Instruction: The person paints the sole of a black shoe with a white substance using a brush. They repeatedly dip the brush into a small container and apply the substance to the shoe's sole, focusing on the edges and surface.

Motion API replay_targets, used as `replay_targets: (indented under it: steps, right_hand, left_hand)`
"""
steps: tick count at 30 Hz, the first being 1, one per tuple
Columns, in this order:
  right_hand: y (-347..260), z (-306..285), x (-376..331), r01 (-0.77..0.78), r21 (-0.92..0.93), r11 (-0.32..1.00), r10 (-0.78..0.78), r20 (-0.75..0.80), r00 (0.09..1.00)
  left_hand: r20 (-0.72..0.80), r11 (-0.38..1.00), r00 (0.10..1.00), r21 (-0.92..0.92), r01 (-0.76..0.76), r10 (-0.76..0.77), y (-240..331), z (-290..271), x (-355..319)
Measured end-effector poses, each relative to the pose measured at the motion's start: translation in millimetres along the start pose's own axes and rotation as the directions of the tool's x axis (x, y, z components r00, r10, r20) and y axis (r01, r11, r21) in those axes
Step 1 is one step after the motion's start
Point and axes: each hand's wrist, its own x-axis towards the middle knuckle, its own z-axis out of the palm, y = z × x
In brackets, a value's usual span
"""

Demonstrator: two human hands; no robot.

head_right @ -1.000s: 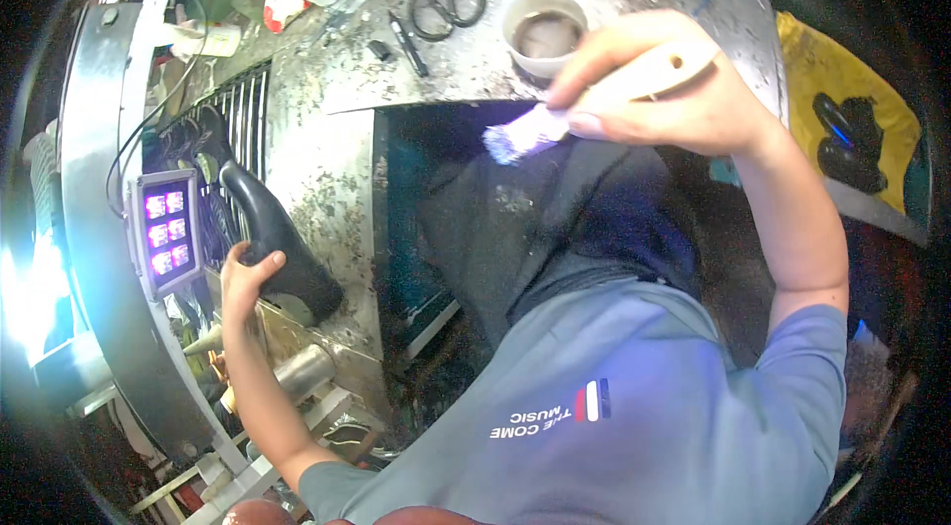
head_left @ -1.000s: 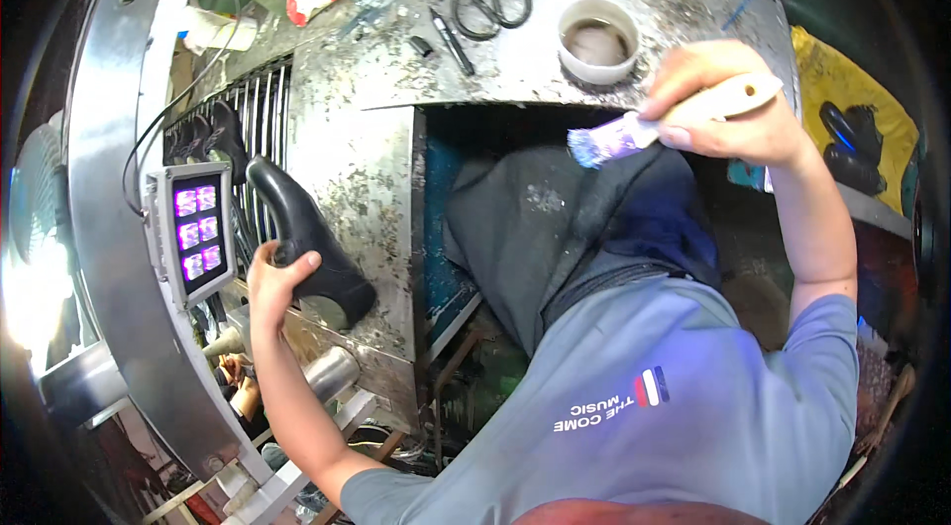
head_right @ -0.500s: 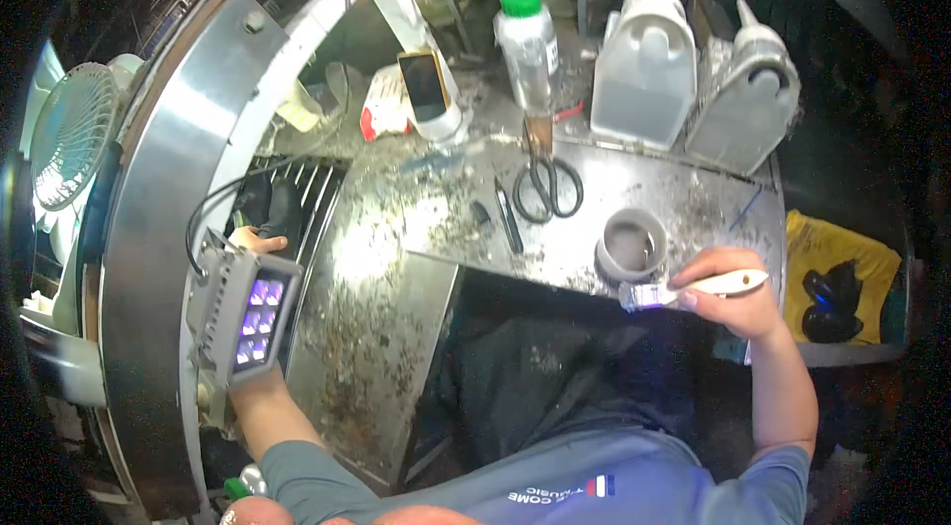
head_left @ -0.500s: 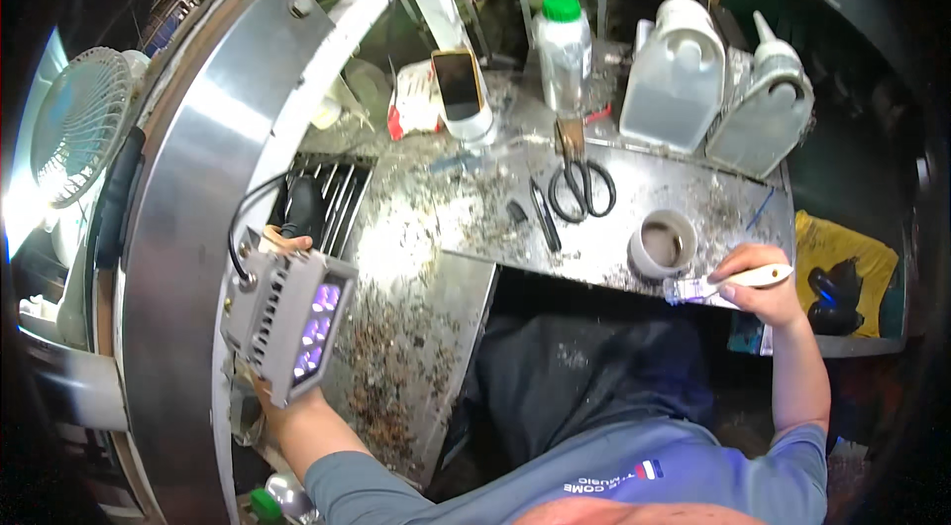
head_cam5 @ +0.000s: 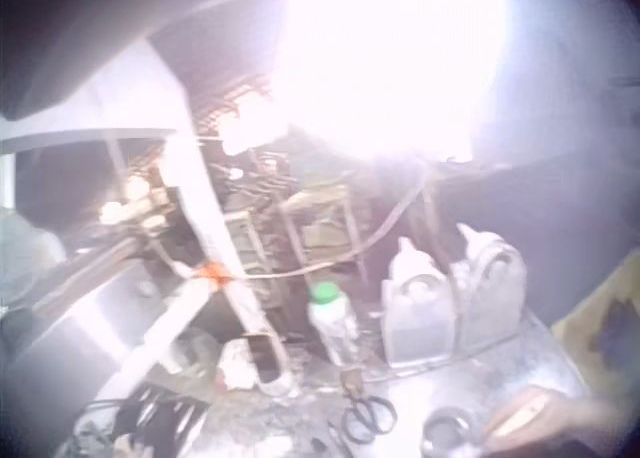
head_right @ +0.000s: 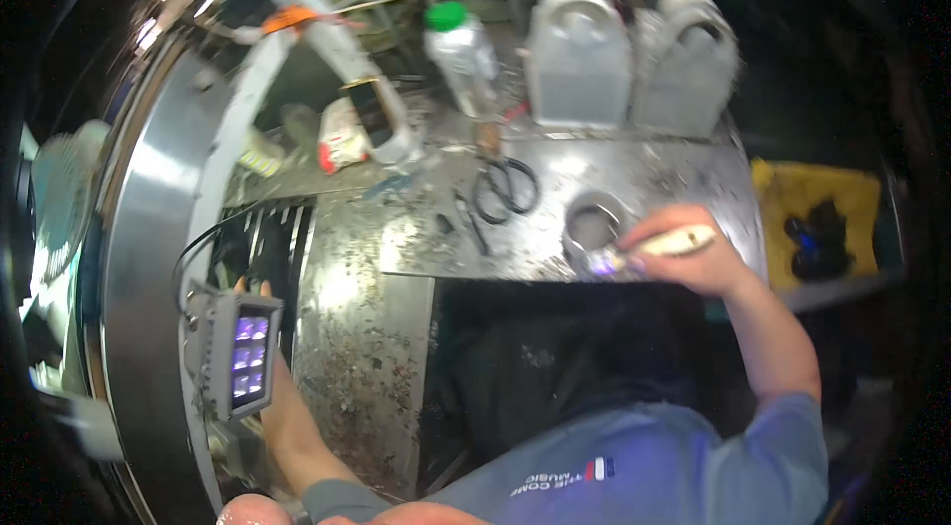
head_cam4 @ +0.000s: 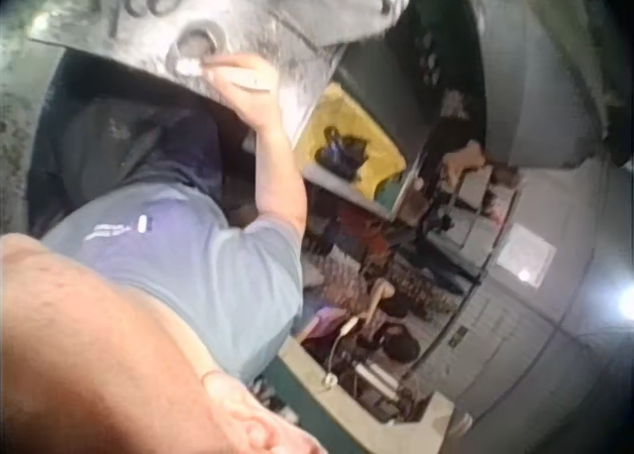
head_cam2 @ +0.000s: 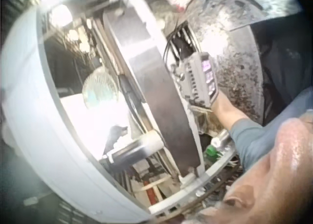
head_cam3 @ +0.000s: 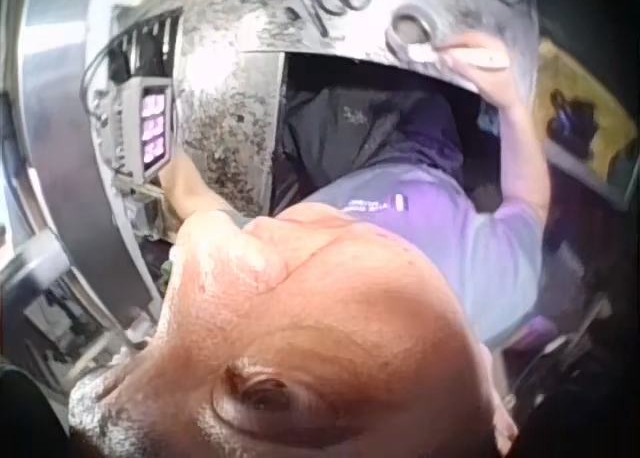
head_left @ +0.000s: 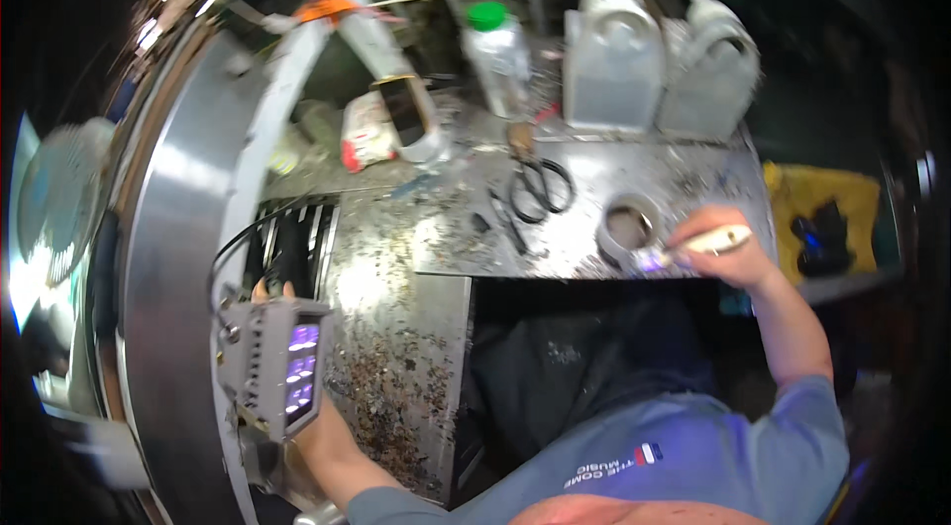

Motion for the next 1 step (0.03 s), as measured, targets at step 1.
replay_targets:
  steps: [1]
  right_hand:
    - [14.5, 0.3, -0.3, 0.132, 0.030, 0.991, -0.132, -0.015, 0.991]
  left_hand:
    - [0.035, 0.999, 0.998, -0.002, -0.053, 0.053, 13.8, -1.1, 1.0]
